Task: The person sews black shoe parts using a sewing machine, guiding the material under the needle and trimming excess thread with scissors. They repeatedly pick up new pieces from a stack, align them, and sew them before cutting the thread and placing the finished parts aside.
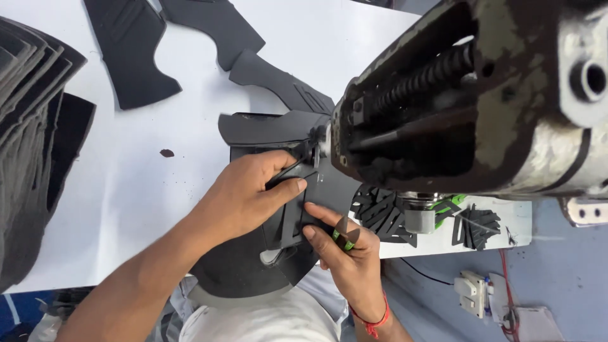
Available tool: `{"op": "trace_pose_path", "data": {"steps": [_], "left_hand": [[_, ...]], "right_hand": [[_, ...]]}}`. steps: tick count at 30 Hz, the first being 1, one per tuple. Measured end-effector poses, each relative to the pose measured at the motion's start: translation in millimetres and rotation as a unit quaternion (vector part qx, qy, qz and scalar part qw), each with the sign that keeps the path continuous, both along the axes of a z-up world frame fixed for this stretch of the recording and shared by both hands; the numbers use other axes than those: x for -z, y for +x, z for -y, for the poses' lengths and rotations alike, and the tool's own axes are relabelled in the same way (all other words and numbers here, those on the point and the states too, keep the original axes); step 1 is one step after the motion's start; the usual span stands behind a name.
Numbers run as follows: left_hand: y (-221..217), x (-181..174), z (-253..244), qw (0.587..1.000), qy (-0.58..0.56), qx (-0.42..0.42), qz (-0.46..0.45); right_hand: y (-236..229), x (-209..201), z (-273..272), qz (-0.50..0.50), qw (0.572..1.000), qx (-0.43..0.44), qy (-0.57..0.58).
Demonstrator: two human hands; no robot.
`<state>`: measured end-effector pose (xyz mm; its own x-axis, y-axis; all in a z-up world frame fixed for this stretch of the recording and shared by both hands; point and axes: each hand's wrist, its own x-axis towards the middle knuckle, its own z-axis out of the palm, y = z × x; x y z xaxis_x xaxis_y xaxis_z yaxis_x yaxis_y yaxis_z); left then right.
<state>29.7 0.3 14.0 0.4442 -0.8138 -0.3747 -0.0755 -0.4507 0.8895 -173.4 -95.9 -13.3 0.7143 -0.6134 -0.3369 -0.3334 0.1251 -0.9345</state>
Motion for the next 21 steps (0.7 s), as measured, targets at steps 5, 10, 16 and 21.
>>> {"op": "trace_pose_path", "data": {"steps": [5, 10, 16, 21], "left_hand": [[7, 5, 6, 0.998, -0.045, -0.005, 0.053], [4, -1, 8, 0.994, 0.007, 0.005, 0.110], [-10, -6, 5, 0.977, -0.009, 0.004, 0.212], [-6, 6, 8, 0.980, -0.021, -0.006, 0.198]], "right_hand": [[10, -2, 6, 0.004, 1.000, 0.010, 0.000], [17, -3, 11, 0.046, 0.999, 0.009, 0.016], [21, 6, 10, 0.082, 0.996, 0.020, 0.004], [23, 3, 3, 0.085, 0.994, 0.064, 0.011]]}}
